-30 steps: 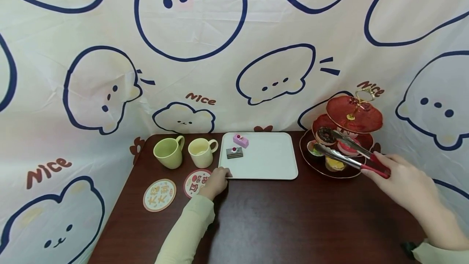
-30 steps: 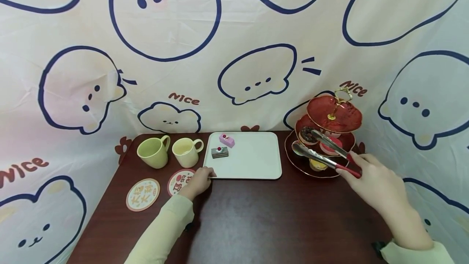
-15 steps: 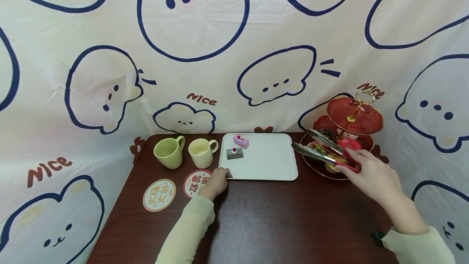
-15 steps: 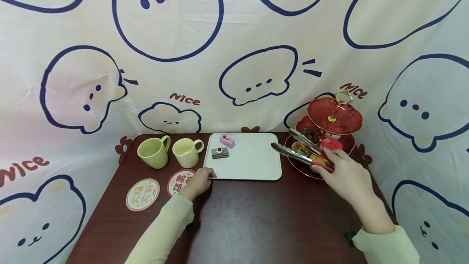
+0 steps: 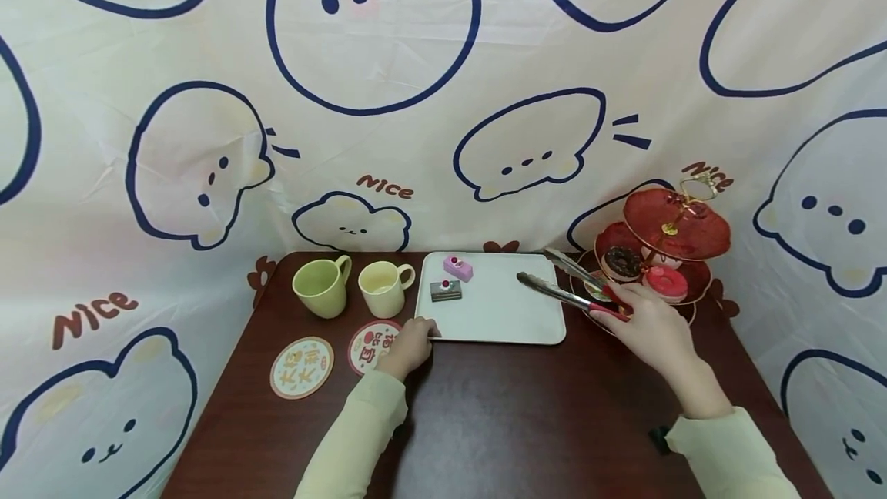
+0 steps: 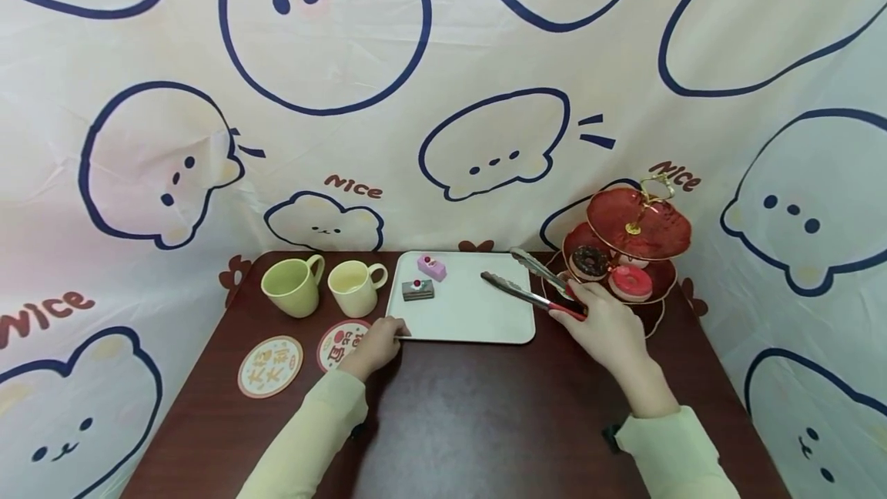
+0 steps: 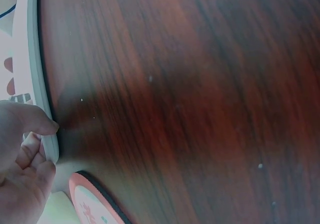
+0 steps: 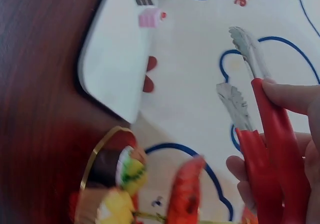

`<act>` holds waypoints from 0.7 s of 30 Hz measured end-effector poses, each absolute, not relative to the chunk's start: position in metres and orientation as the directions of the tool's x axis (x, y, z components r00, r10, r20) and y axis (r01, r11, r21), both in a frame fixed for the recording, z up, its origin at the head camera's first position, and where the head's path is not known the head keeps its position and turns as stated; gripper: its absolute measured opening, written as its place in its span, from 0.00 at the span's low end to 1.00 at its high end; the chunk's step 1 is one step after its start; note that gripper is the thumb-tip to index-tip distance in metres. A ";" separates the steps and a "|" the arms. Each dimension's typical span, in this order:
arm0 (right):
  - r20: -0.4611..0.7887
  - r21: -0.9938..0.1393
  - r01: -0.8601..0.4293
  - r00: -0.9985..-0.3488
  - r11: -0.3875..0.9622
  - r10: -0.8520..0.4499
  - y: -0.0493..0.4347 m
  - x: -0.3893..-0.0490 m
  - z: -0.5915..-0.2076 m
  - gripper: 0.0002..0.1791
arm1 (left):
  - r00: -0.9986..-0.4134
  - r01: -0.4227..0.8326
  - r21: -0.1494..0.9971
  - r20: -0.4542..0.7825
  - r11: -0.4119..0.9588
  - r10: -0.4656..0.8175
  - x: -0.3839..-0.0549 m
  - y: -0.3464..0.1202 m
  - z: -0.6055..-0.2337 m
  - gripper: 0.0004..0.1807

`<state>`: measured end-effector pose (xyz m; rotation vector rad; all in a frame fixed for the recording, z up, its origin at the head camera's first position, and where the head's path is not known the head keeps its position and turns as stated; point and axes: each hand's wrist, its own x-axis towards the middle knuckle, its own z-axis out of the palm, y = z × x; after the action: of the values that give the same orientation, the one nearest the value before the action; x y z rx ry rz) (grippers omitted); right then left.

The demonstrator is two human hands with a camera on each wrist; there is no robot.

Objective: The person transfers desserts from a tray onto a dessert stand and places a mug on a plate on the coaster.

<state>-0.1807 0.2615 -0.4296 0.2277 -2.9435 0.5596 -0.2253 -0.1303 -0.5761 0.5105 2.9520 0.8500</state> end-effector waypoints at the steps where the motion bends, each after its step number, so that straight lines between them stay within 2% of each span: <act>1: 0.169 -0.361 -0.183 -0.977 0.914 -0.129 0.259 -0.184 -0.434 0.41 | -0.945 0.305 0.524 0.064 0.795 0.320 -0.225 -0.130 -0.576 0.14; 6: 0.171 -0.411 -0.234 -0.969 0.881 -0.178 0.242 -0.207 -0.456 0.38 | -0.946 0.298 0.525 0.054 0.797 0.318 -0.225 -0.130 -0.574 0.14; 12: 0.115 -0.482 -0.266 -0.964 0.835 -0.240 0.219 -0.232 -0.484 0.38 | -0.949 0.287 0.537 0.044 0.793 0.314 -0.225 -0.130 -0.574 0.14; 21: 0.039 -0.554 -0.264 -0.956 0.790 -0.292 0.191 -0.249 -0.517 0.38 | -0.951 0.284 0.517 0.047 0.808 0.305 -0.227 -0.131 -0.576 0.14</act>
<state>-0.2487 0.1906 -0.5165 0.4688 -3.0179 0.9223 -0.2272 -0.1310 -0.5765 0.4810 2.9504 0.8342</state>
